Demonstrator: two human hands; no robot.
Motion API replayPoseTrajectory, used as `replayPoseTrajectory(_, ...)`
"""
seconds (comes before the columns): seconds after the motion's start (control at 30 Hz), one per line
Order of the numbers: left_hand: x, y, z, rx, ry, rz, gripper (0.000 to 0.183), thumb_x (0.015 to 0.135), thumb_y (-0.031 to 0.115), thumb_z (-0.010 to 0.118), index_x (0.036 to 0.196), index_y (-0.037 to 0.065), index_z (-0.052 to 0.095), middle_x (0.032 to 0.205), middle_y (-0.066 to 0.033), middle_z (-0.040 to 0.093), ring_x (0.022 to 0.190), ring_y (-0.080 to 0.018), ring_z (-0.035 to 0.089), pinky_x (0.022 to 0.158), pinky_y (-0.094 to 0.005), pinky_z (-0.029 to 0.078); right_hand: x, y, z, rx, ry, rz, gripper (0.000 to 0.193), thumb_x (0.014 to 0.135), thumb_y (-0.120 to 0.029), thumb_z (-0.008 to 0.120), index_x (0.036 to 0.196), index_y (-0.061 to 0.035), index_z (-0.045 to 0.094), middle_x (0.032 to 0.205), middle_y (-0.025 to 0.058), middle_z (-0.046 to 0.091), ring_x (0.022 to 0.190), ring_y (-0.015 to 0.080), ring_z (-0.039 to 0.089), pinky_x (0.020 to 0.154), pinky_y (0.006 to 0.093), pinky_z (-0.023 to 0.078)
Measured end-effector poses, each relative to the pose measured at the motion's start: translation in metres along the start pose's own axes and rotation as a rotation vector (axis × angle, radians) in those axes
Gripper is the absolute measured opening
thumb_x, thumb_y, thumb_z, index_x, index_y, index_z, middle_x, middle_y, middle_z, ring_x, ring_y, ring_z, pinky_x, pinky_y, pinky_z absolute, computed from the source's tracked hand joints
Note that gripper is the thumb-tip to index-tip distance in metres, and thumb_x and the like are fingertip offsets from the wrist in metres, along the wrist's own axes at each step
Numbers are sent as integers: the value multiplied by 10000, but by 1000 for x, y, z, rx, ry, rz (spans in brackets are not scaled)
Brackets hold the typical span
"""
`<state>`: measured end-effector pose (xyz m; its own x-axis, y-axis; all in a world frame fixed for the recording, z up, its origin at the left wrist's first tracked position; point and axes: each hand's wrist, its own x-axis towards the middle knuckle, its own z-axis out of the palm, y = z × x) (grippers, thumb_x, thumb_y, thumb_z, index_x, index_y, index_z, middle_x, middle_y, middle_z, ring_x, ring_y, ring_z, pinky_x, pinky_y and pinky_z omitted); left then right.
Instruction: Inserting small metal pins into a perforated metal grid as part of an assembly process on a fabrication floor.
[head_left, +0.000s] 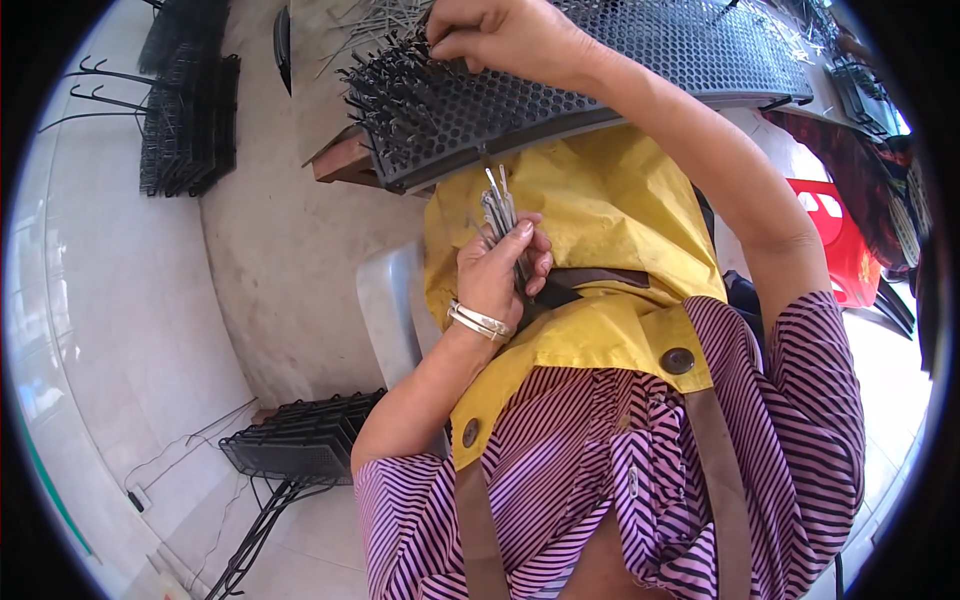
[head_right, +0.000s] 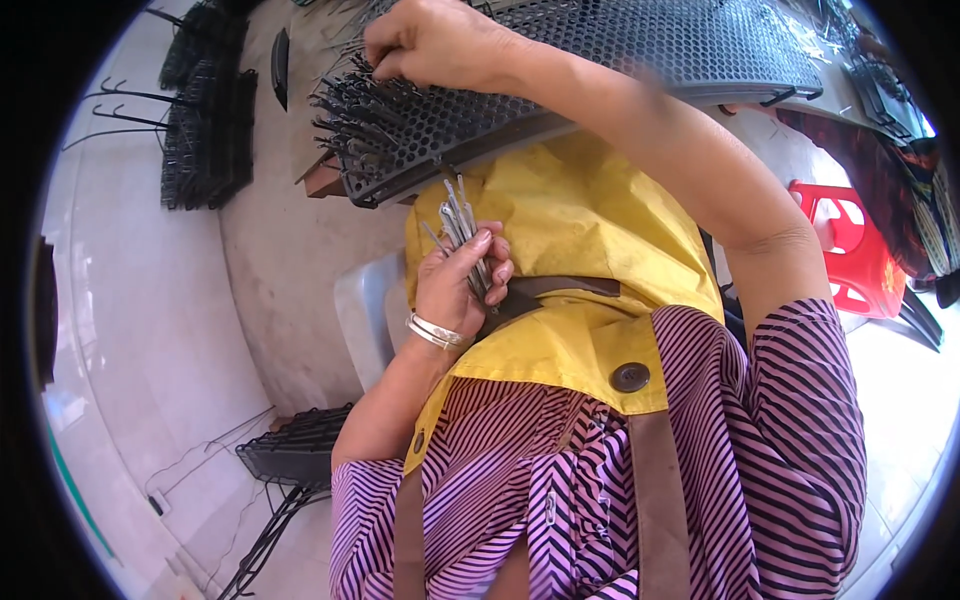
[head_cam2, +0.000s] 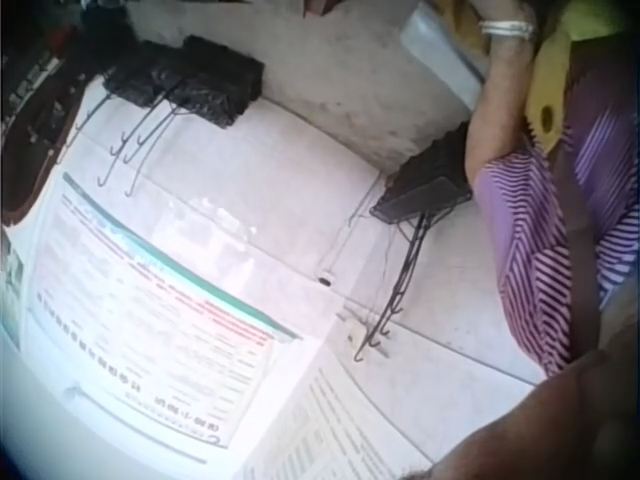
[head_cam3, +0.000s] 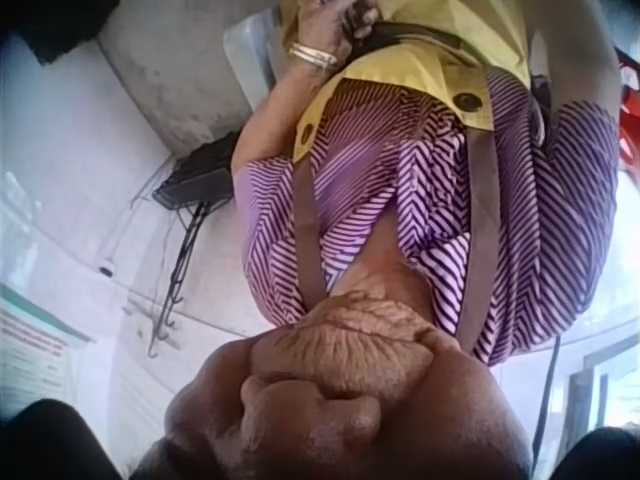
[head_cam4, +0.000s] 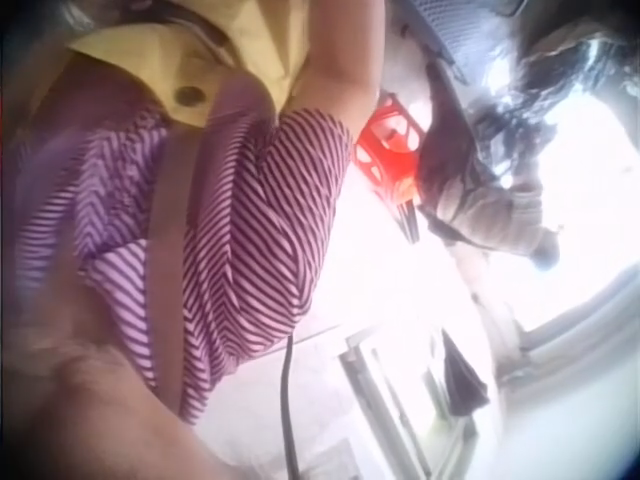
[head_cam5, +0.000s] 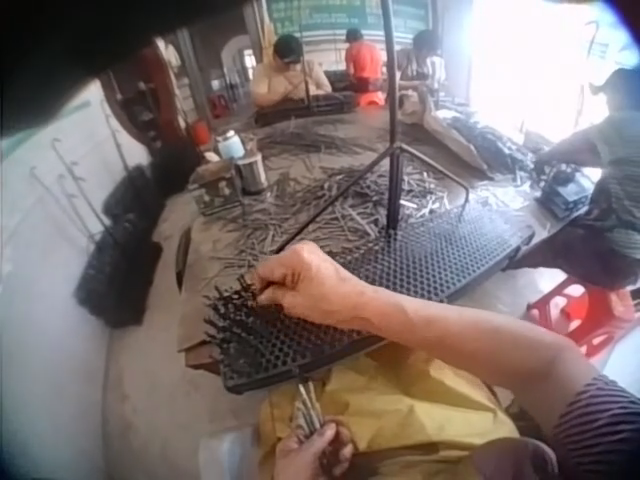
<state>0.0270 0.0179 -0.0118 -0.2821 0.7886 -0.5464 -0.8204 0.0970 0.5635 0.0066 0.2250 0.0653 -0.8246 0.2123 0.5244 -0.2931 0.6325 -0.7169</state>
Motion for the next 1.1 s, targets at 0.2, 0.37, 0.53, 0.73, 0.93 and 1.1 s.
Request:
replayPoseTrajectory(0.2, 0, 0, -1, -3, -22, -8, 146, 824, 111, 495, 925, 7, 505, 687, -77, 526, 534, -138, 492, 383, -215, 334, -10, 21, 17, -467, -29, -238, 150, 657, -58, 593, 793, -30, 536, 624, 137, 556, 603, 289, 560, 539, 331, 446)
replayPoseTrajectory(0.37, 1, 0, -1, -7, -28, -17, 149, 820, 112, 498, 928, 9, 502, 696, -79, 525, 542, -142, 494, 390, -217, 336, -13, 15, 15, -217, 123, -38, 87, 658, -47, 573, 694, 8, 516, 603, 148, 538, 640, 318, 558, 556, 376, 432)
replayPoseTrajectory(0.53, 2, -1, -1, -2, -30, -31, 152, 821, 108, 494, 934, 7, 495, 700, -83, 525, 544, -143, 494, 389, -218, 336, 0, 8, 9, -233, -57, -44, 65, 646, -14, 566, 674, 22, 519, 598, 180, 523, 612, 334, 541, 530, 363, 420)
replayPoseTrajectory(0.73, 2, 0, -2, 1, -35, -30, 150, 822, 101, 486, 937, 5, 492, 704, -84, 524, 548, -144, 495, 391, -218, 337, -4, 12, 18, -396, -105, -13, 59, 671, -35, 548, 672, 14, 516, 631, 169, 543, 676, 330, 555, 594, 385, 430)
replayPoseTrajectory(0.93, 3, 1, -2, -14, -49, -43, 152, 821, 101, 486, 940, 6, 492, 709, -83, 525, 555, -146, 496, 402, -221, 344, -21, 10, 22, -519, -29, -69, 73, 676, -21, 512, 740, 13, 498, 664, 175, 554, 648, 350, 548, 560, 403, 437)
replayPoseTrajectory(1.1, 4, 3, -2, -37, -61, -68, 163, 821, 111, 493, 947, 9, 495, 710, -79, 527, 560, -150, 497, 415, -231, 355, -33, 2, 23, -679, -73, -40, 123, 632, -17, 526, 736, 29, 478, 601, 182, 544, 613, 362, 556, 530, 419, 445)
